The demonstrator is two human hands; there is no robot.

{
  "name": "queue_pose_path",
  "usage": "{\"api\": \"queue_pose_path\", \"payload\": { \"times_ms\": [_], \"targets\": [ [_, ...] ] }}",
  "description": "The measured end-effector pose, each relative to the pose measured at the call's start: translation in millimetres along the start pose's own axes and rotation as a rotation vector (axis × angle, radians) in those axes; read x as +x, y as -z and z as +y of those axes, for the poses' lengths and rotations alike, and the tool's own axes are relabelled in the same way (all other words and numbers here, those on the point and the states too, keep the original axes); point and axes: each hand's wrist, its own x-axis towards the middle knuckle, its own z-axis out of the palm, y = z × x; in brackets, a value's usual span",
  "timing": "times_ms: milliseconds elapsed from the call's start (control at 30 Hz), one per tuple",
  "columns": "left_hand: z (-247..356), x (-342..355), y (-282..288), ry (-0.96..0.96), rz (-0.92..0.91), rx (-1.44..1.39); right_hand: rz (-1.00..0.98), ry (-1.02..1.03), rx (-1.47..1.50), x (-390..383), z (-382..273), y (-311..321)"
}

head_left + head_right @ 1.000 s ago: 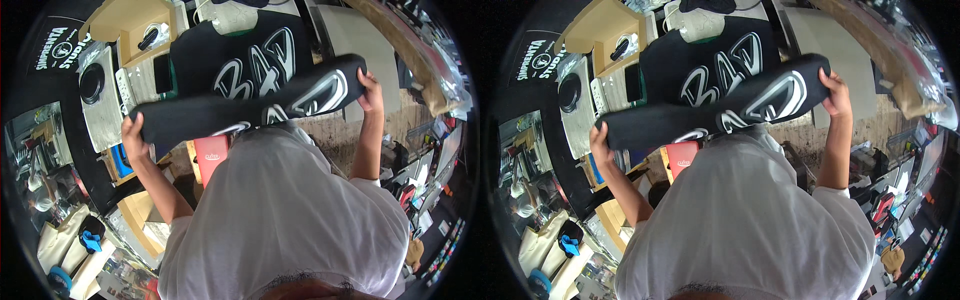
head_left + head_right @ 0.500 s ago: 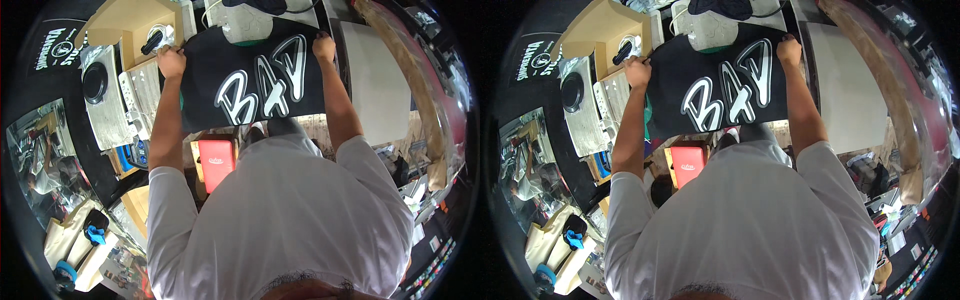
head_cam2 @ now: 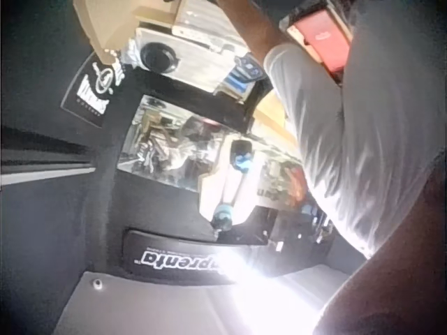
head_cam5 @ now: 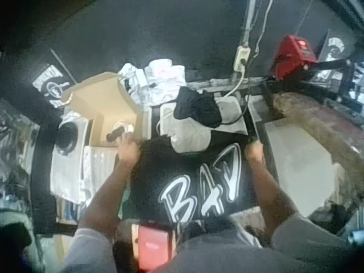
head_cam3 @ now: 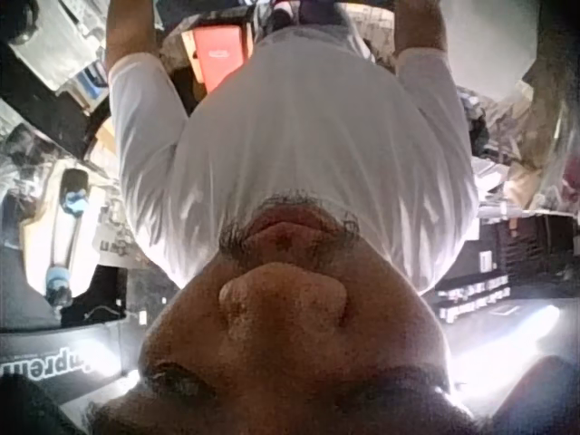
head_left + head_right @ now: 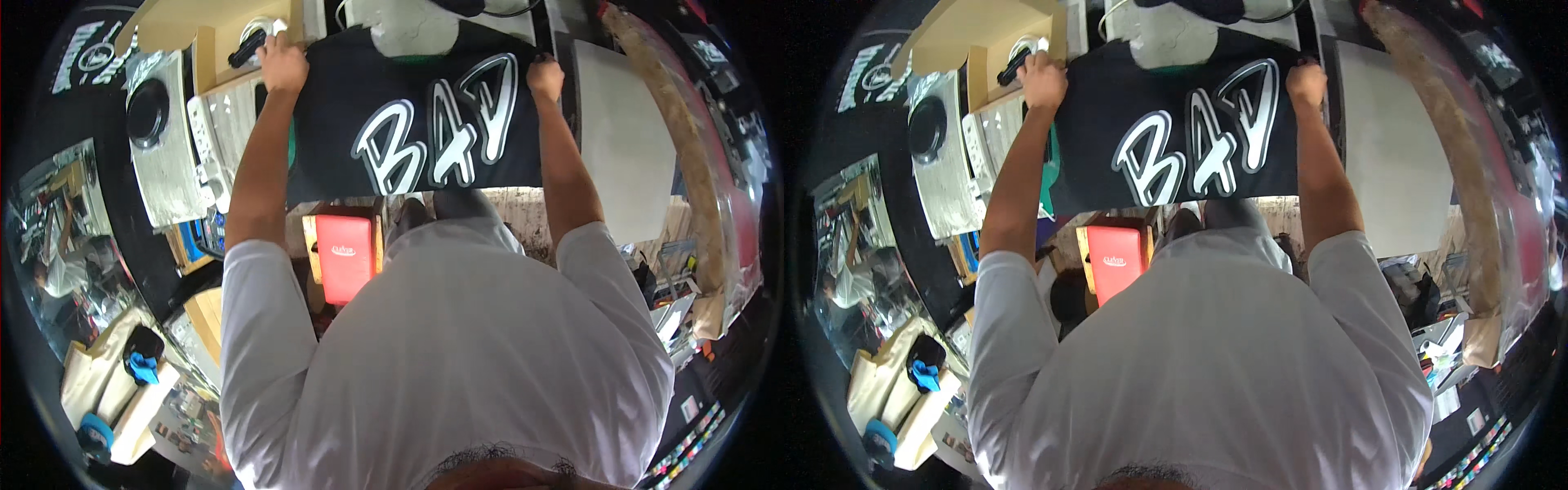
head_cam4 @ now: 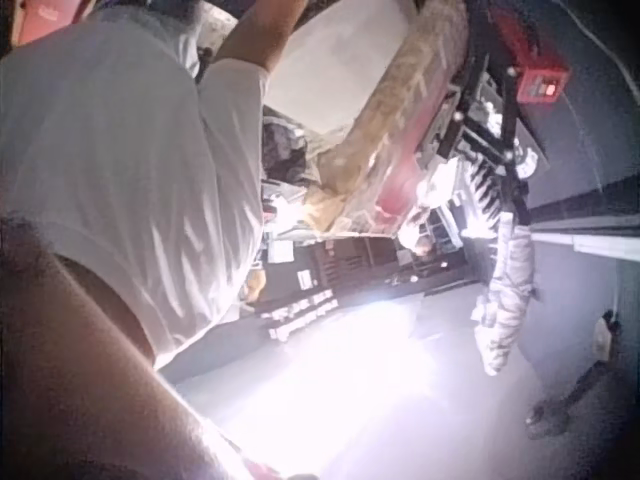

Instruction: The person flattens printed garments, presses them using a heat press machine, opens a small plastic packet, and arranges the pressed garments.

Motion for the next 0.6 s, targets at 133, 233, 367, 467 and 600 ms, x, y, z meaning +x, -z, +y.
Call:
{"api": "queue_pose_path", "payload": {
  "times_ms": [133,233,367,467,600],
  "targets": [
    [10.9,-19.8,6.9,-0.031,0.274,-0.061,-0.13,0.039,0.079,-11.3,4.8,5.6],
    [19.6,-65.6,39.8,0.176,0.244,-0.552,-0.12,0.102,0.002,-67.4,39.2,21.7],
    [-12.8,-204.5,13.7,0.62,-0.433,-1.195,-0.194,-0.034,-0.07,-166.1,88.4,49.4],
    [-39.7,-356.3,-31.7,0.654,-1.024,-1.151,-0.109,0.151,-0.1,-234.0,95.6,71.0],
    [-0.3,-383.3,-50.5,0.88,-0.542,-1.464,-0.14,-0.032,0.059,-294.4,139.1,77.6]
  ]
}}
